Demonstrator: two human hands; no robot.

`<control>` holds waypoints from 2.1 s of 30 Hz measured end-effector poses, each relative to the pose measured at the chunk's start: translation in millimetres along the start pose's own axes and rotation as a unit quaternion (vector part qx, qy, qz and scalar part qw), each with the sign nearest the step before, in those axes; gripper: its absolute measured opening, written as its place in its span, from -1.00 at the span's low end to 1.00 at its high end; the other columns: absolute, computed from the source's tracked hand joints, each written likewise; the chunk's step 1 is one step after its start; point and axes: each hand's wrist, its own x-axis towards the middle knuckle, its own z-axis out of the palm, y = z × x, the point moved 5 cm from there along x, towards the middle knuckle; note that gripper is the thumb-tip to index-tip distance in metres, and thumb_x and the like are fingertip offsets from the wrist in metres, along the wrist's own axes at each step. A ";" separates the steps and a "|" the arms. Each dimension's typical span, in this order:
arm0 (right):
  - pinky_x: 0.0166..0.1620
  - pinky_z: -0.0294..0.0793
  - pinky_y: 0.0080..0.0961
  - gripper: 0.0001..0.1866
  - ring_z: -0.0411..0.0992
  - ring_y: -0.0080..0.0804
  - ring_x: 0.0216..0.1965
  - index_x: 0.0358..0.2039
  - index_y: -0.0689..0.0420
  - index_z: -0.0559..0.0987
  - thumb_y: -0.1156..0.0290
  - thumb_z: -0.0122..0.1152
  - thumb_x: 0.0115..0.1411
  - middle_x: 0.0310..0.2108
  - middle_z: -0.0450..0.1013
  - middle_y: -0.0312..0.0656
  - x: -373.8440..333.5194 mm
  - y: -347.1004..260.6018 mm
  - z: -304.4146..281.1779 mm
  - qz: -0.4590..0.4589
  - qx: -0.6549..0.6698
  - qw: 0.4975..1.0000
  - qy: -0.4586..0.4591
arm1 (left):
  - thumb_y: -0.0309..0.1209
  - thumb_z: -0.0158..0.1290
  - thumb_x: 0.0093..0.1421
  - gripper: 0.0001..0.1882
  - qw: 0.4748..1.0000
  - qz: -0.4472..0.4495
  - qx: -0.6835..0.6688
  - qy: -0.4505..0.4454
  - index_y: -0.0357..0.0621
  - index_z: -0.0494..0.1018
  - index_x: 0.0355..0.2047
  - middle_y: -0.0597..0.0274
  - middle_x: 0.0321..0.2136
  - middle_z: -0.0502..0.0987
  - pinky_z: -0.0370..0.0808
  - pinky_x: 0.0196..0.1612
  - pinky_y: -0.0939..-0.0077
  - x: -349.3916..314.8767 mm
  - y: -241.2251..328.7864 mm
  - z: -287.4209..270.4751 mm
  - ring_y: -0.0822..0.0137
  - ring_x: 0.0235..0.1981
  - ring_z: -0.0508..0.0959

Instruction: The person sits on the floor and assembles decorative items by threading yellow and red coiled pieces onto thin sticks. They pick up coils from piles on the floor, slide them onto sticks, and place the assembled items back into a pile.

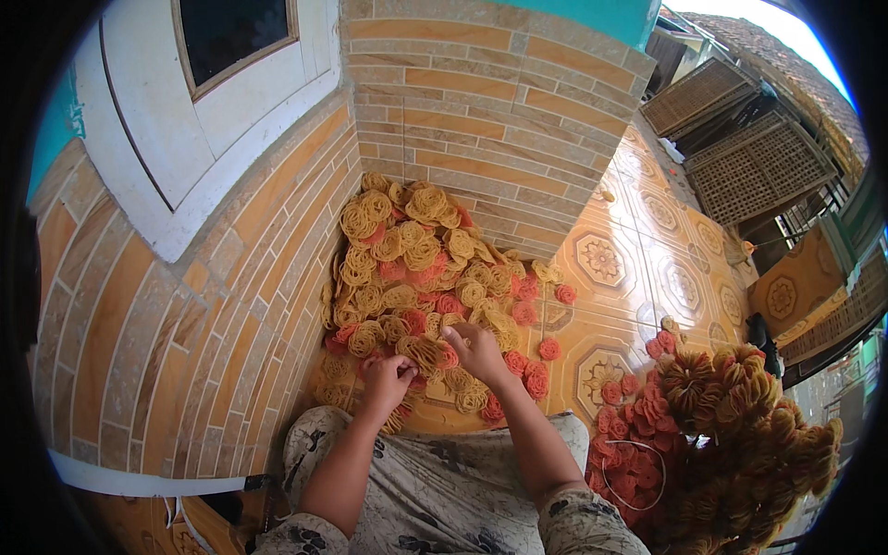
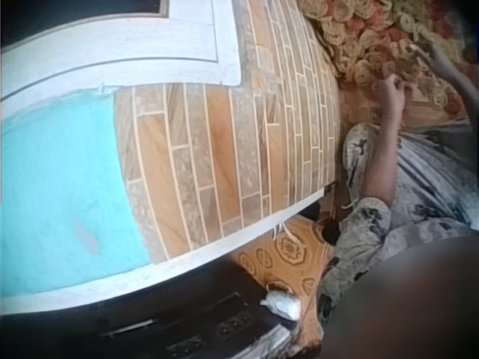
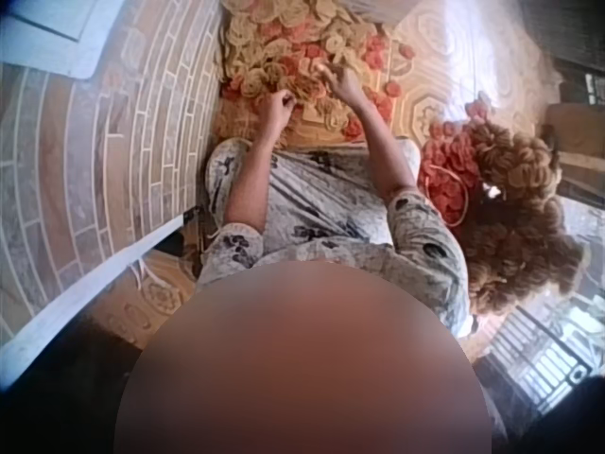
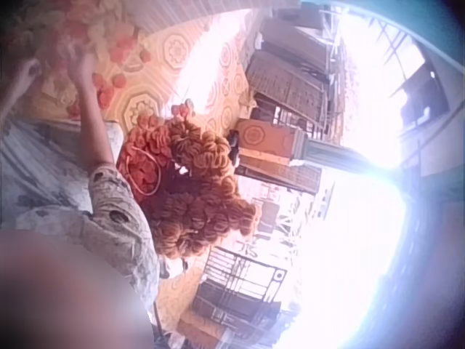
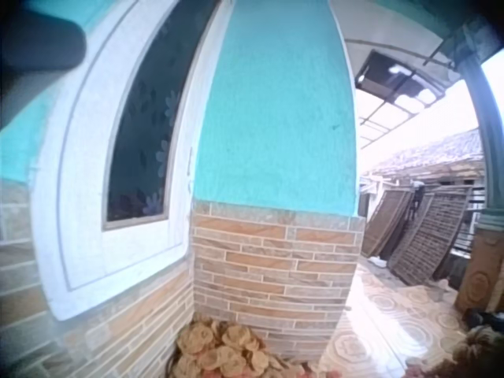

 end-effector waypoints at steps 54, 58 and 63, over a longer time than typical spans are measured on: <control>-0.17 0.34 -0.60 -0.60 0.38 -0.64 -0.33 -0.26 0.32 0.60 0.15 0.12 0.29 -0.37 0.54 -0.29 11.8 77.1 -26.0 0.203 0.131 0.970 0.009 | -0.25 -0.09 0.36 -0.71 0.947 -0.009 -0.268 -0.177 -0.20 0.52 -0.31 0.38 -0.61 0.39 0.32 -0.48 0.56 8.5 24.1 51.4 0.55 -0.58 0.34; -0.11 0.36 -0.54 -0.63 0.42 -0.56 -0.26 -0.21 0.27 0.55 0.16 0.10 0.30 -0.32 0.54 -0.30 9.3 40.5 -25.5 0.094 0.283 0.955 0.002 | -0.24 -0.07 0.34 -0.70 0.940 -0.005 -0.303 -0.156 -0.19 0.54 -0.29 0.32 -0.58 0.48 0.37 -0.45 0.52 10.7 22.0 50.6 0.50 -0.56 0.42; -0.05 0.37 -0.49 -0.76 0.45 -0.53 -0.18 -0.26 0.18 0.49 0.24 0.11 0.30 -0.29 0.54 -0.27 5.4 14.0 -17.7 0.068 0.354 0.932 -0.045 | -0.23 -0.02 0.30 -0.71 0.963 0.025 -0.241 -0.116 -0.19 0.56 -0.27 0.19 -0.56 0.56 0.41 -0.44 0.47 11.2 18.0 38.0 0.40 -0.55 0.51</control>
